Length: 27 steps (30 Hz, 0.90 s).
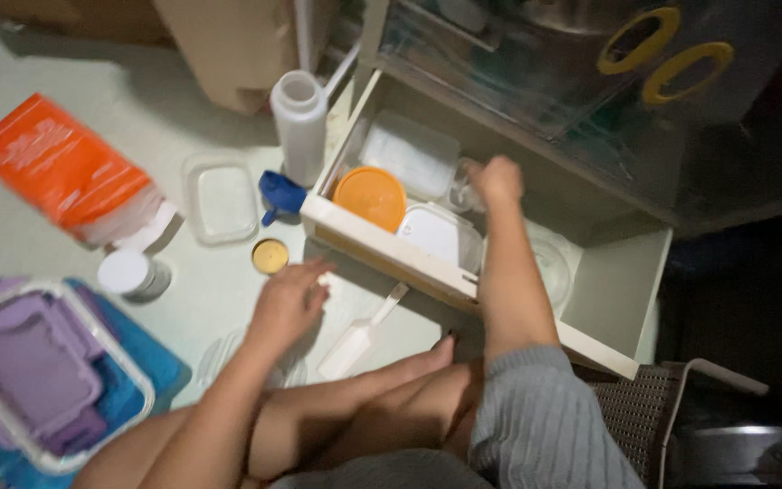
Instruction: The person sits on the floor and wipes various plastic containers, lids, and parts of a lunch box with a white cloth. They handle the items one by one, wiping different surfaces before placing them into a drawer.
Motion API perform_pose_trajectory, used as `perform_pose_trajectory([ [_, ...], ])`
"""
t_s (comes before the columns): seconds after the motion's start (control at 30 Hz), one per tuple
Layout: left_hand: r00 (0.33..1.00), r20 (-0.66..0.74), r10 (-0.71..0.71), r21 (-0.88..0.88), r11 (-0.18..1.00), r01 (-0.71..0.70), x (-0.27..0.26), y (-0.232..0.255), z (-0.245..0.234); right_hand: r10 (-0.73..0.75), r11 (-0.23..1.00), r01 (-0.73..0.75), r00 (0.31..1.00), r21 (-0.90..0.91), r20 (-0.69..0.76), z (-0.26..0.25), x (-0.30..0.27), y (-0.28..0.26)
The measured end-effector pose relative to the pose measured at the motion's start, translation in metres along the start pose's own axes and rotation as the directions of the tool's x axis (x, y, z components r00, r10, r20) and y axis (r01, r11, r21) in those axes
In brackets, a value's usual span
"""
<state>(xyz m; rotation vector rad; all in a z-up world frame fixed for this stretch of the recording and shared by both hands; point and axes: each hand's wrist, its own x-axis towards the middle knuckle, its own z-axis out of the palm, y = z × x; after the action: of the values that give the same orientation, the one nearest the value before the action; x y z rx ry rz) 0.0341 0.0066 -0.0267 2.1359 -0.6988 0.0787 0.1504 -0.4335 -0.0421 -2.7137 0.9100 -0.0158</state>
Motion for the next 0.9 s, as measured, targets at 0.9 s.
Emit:
perform_pose_trajectory([
  [0.9,0.914,-0.231,-0.334,-0.069,0.942,0.327,-0.046,-0.042,-0.092,-0.701,0.541,0.816,0.301,0.207,0.647,0.203,-0.370,-0.169],
])
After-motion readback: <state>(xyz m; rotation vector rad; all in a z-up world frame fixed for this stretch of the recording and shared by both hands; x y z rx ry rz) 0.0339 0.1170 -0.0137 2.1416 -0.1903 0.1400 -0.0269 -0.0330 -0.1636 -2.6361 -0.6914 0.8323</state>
